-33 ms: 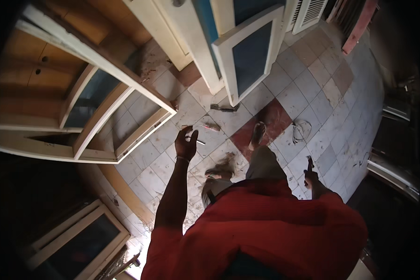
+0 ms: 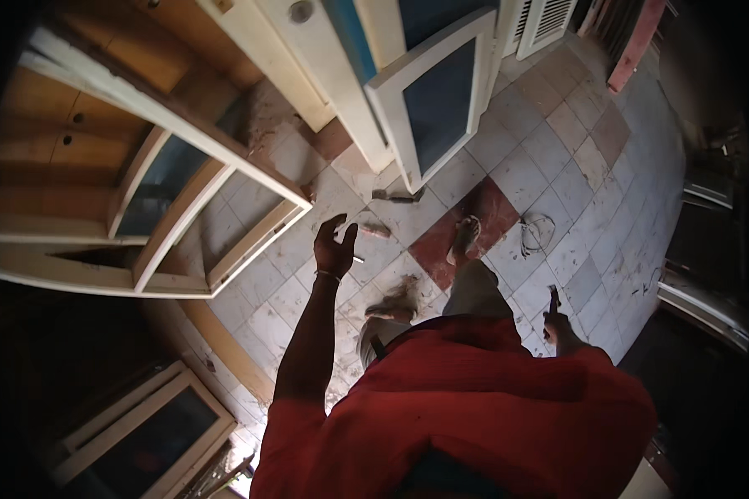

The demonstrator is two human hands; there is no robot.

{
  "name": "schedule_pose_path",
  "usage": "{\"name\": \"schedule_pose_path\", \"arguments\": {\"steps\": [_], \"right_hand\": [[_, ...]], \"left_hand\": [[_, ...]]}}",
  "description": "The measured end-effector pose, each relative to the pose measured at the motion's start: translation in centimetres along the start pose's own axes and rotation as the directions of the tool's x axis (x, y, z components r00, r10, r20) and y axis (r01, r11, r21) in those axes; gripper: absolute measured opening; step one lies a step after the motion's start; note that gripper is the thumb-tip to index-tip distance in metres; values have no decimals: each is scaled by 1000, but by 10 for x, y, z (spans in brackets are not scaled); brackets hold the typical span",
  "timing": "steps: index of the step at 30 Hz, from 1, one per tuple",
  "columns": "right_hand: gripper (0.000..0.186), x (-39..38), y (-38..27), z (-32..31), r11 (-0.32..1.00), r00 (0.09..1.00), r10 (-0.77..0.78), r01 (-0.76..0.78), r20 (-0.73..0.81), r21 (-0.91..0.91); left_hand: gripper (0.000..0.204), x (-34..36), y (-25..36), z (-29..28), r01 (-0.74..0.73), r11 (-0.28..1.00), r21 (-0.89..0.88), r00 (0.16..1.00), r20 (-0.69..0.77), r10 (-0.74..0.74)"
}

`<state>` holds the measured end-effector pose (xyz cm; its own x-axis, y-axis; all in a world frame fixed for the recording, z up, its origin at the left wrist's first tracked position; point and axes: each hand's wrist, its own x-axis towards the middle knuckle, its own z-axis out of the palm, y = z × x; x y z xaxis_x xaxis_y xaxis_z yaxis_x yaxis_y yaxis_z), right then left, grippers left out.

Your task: The person hammers nails into a wooden frame and then uses a screwdriver to tighten a screw on a hinge.

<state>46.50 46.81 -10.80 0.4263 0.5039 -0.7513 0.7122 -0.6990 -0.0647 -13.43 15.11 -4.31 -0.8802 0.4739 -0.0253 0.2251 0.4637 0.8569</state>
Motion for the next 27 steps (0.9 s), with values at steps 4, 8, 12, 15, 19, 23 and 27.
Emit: {"name": "schedule_pose_path", "arguments": {"steps": [4,8,12,15,19,23,27], "right_hand": [[29,60,4,-34,996,997,39,-44,68,80],[30,101,-78,-65,977,982,-71,33,174,212],[30,97,-181,-101,884,910,-393,334,131,326],[31,78,-246,-124,642,639,-753,766,-157,36],[37,58,-315,-152,665,661,-742,746,-115,-5],[47,74,-373,-172,753,753,-658,658,-16,-29],[47,115,-393,-194,827,828,-560,561,19,-42]], "left_hand": [[40,152,130,121,-534,826,182,841,14,541],[57,294,223,240,-574,728,375,812,146,566],[77,403,265,321,-348,553,757,887,75,456],[82,432,278,355,-12,517,856,998,-21,58],[84,431,289,361,13,551,835,995,-62,72],[81,404,300,370,-196,706,680,951,309,-33],[76,341,322,403,-179,852,492,846,519,-122]]}}
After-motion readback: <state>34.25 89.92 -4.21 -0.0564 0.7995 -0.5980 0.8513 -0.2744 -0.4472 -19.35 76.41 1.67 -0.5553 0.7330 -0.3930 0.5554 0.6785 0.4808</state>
